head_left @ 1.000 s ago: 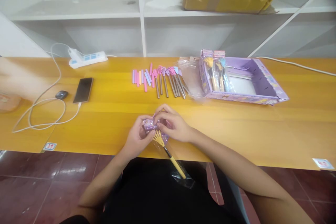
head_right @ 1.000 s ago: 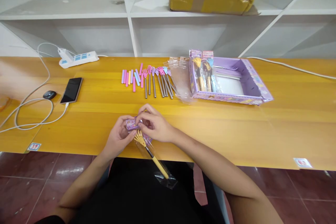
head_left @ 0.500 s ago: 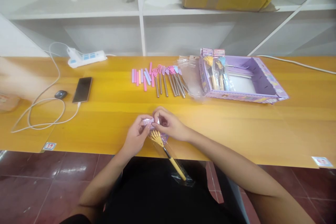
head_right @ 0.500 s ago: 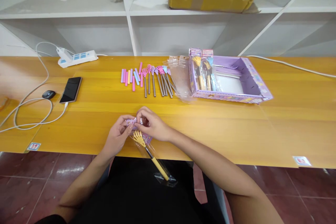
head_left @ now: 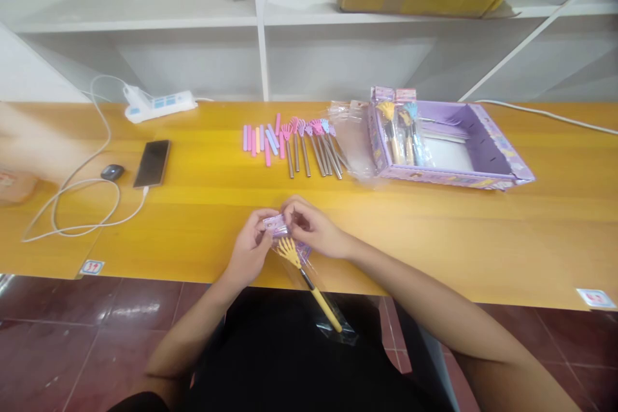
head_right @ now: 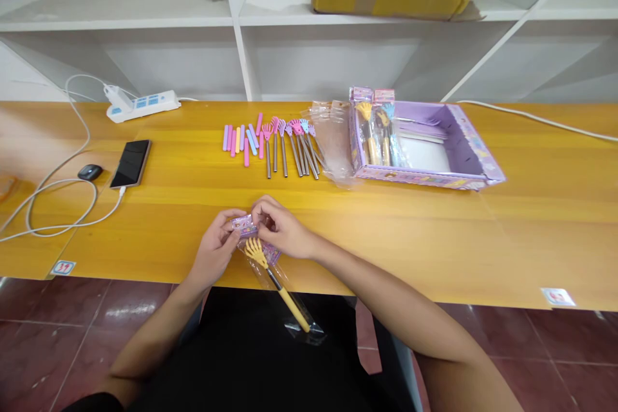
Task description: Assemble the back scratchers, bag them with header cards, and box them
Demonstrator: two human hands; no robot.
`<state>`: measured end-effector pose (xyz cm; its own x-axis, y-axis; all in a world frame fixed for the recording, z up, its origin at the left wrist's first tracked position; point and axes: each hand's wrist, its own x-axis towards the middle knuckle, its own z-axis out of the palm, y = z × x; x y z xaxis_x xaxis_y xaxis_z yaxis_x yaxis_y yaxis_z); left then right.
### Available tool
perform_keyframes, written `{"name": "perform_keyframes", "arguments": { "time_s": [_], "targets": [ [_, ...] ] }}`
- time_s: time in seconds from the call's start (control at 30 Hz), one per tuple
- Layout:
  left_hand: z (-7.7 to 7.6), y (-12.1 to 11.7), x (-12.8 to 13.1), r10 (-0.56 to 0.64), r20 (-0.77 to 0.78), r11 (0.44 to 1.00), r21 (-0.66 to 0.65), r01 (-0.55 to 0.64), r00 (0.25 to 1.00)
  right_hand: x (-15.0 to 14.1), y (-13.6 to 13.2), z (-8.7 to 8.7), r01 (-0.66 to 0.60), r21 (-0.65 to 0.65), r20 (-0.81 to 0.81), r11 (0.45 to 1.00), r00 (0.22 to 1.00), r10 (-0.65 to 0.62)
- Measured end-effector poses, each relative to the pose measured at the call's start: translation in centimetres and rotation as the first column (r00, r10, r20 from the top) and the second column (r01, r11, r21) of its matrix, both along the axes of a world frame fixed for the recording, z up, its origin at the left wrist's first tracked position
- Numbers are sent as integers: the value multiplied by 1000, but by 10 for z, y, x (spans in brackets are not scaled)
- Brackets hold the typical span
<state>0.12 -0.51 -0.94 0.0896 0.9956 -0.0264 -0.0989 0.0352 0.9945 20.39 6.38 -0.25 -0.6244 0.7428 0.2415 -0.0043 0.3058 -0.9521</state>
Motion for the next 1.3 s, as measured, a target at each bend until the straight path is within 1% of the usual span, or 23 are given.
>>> {"name": "perform_keyframes", "arguments": {
  "time_s": [0.07, 0.13, 0.2, 0.27, 0.33, 0.43, 0.5, 0.6, 0.67, 0.73, 0.8, 0.87, 0.93, 0.97, 1.0, 1.03, 1.1, 1.13, 1.17, 1.2, 1.23, 1.27, 1.3],
  "targets": [
    [0, 0, 0, 0, 4, 1000, -11, 0, 1000, -1, 1, -1, -3, -34, -12, 999, 1000, 3],
    [0, 0, 2, -3, 27, 1000, -18, 4, 1000, -3, 3, -1, -19, -140, -33, 990, 999, 15],
    [0, 1, 5, -16, 66, 1000, -5, 16, 998, -4, 4, 0, -36, -274, -44, 961, 999, 25],
    [0, 1, 8, -47, 101, 999, 14, 46, 994, -1, 3, 4, -10, -345, -18, 939, 1000, 4],
    [0, 1, 11, -80, 118, 997, 20, 79, 990, 6, -2, 12, 77, -313, 59, 947, 996, -62],
    [1, 0, 12, -79, 118, 997, 28, 77, 990, 24, -22, 26, 186, -140, 240, 973, 959, -149],
    [3, 0, 12, -73, 120, 997, 35, 69, 990, 35, -43, 33, 162, -82, 373, 983, 920, -120],
    [5, -2, 12, -89, 133, 996, 37, 85, 987, 44, -78, 33, 72, -139, 493, 988, 870, 6],
    [7, -4, 12, -123, 168, 992, 42, 117, 978, 43, -96, 27, 48, -118, 500, 992, 866, 17],
    [7, -5, 12, -174, 212, 984, 74, 161, 962, 44, -103, 22, 57, -56, 476, 997, 879, -23],
    [6, -5, 10, -227, 233, 971, 136, 199, 946, 53, -98, 22, 96, -7, 420, 995, 904, -84],
    [4, -5, 8, -261, 226, 956, 198, 218, 939, 73, -81, 34, 194, 33, 347, 980, 918, -193],
    [3, -3, 6, -270, 215, 948, 231, 220, 939, 102, -55, 59, 356, 69, 304, 932, 882, -360],
    [2, -3, 5, -272, 210, 946, 235, 222, 939, 119, -40, 75, 447, 96, 302, 890, 838, -454],
    [2, -3, 5, -273, 205, 946, 235, 224, 940, 135, -24, 92, 546, 166, 299, 821, 766, -569],
    [1, -3, 5, -276, 199, 945, 233, 228, 940, 149, -7, 110, 633, 245, 326, 735, 660, -677],
    [1, -3, 5, -283, 190, 944, 227, 239, 940, 174, 29, 140, 781, 375, 256, 499, 430, -866],
    [0, -3, 5, -282, 187, 944, 226, 239, 941, 184, 47, 152, 820, 422, 203, 388, 331, -921],
    [0, -3, 6, -282, 184, 945, 225, 239, 941, 192, 65, 159, 836, 452, 175, 312, 259, -950],
    [-1, -3, 6, -284, 182, 944, 224, 241, 942, 200, 84, 163, 834, 470, 192, 288, 222, -956],
    [-1, -3, 5, -286, 179, 943, 225, 244, 941, 207, 101, 163, 817, 496, 254, 293, 186, -949],
    [-1, -3, 5, -291, 175, 941, 228, 249, 941, 213, 117, 160, 784, 531, 348, 321, 144, -926],
    [-1, -3, 5, -297, 171, 939, 230, 255, 939, 220, 132, 155, 719, 582, 451, 379, 103, -887]
  ]
}}
